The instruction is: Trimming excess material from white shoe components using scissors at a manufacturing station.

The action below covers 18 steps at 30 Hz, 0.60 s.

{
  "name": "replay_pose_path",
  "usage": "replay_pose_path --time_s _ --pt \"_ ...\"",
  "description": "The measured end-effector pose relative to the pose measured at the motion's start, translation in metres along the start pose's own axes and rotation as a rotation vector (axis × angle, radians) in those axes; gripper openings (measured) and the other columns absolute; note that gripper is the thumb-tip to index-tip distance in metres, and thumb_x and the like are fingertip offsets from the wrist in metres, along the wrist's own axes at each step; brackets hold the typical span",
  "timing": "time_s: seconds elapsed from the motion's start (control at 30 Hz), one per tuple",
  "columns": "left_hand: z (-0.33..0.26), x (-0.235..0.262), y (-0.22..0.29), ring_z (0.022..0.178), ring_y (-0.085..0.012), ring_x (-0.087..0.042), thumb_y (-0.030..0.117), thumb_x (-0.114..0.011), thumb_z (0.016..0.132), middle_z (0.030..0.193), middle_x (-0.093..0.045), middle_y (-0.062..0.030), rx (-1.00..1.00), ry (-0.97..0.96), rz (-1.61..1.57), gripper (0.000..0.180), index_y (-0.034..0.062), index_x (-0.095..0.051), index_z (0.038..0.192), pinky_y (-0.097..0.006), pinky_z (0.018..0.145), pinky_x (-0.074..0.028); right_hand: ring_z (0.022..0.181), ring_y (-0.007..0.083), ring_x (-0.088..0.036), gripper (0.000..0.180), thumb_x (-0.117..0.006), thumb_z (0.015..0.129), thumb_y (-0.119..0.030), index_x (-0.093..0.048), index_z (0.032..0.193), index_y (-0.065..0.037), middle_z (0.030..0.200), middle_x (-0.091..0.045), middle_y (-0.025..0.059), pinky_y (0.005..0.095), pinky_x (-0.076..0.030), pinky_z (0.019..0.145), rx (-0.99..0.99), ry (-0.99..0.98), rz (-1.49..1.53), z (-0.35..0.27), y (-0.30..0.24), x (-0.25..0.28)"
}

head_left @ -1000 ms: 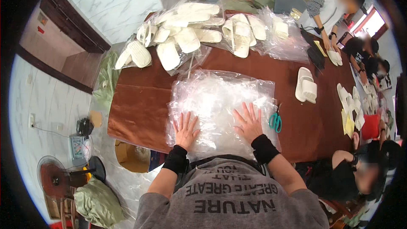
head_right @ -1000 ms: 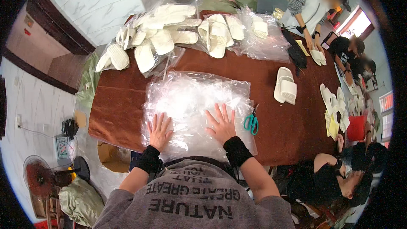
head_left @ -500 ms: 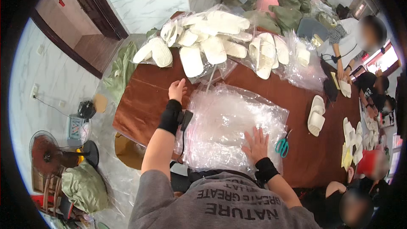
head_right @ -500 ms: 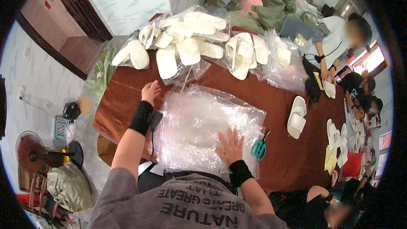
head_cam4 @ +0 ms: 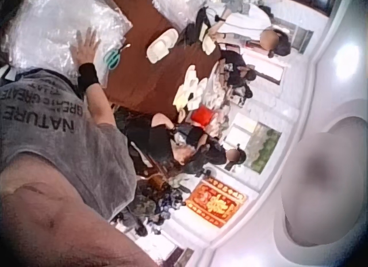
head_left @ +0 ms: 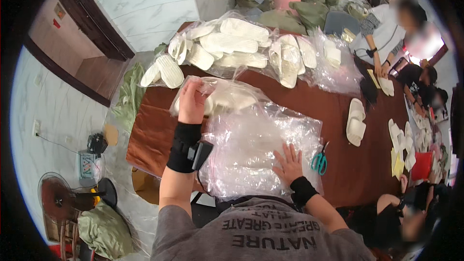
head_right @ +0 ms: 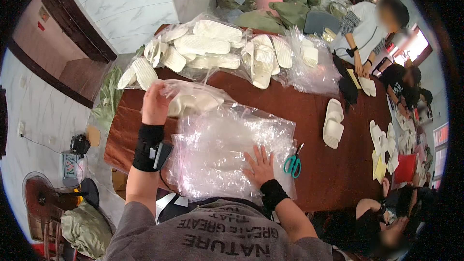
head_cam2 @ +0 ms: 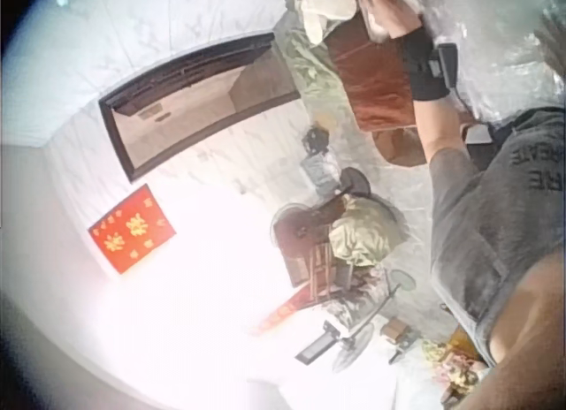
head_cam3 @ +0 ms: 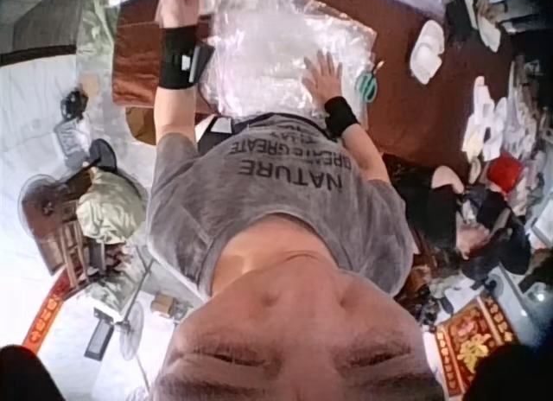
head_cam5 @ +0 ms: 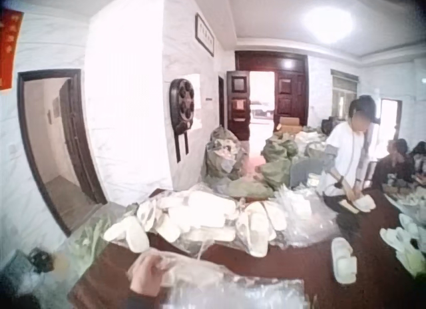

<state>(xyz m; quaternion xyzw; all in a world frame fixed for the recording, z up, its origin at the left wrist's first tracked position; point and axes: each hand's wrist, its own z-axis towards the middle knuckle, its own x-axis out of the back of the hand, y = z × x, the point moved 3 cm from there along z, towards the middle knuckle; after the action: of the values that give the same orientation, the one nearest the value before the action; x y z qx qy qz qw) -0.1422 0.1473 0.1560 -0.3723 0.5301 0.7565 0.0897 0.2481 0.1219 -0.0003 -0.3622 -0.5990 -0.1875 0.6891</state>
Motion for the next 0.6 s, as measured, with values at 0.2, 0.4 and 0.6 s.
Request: replay_pose_path --time_s 0.2,0.4,0.6 --pt "-0.067 -0.113 0.039 0.110 -0.0263 -0.058 0.022 -0.047 0.096 0.106 -0.066 -0.0099 0.141 -0.151 -0.084 0.024 0.0041 -0.062 0.101 -0.048 0.101 -0.039 0.142 0.0342 -0.014 0.058 -0.055 0.087 -0.046 -0.041 0.140 -0.027 0.152 -0.023 0.0123 0.0604 -0.008 0.110 -0.002 0.023 0.032 -0.003 0.008 -0.001" --pt "-0.140 -0.169 0.025 0.116 -0.0366 -0.053 0.025 -0.049 0.096 0.119 -0.060 -0.0155 0.222 -0.289 -0.216 0.035 0.0003 -0.052 0.120 -0.051 0.107 -0.034 0.126 0.0360 -0.040 0.048 -0.057 0.087 -0.039 -0.053 0.129 -0.018 0.134 -0.048 0.0128 0.0542 -0.026 0.105 -0.012 0.033 0.173 -0.004 0.037 -0.008" --pt "-0.195 -0.212 0.017 0.103 -0.0371 -0.060 0.022 -0.049 0.096 0.107 -0.062 -0.0206 0.512 -0.464 -0.345 0.031 -0.0024 -0.051 0.115 -0.045 0.092 -0.047 0.088 0.0228 -0.063 0.028 -0.055 0.088 -0.021 -0.062 0.109 -0.003 0.100 -0.067 0.0079 0.0341 -0.047 0.082 0.016 0.303 0.437 -0.057 0.037 0.018"
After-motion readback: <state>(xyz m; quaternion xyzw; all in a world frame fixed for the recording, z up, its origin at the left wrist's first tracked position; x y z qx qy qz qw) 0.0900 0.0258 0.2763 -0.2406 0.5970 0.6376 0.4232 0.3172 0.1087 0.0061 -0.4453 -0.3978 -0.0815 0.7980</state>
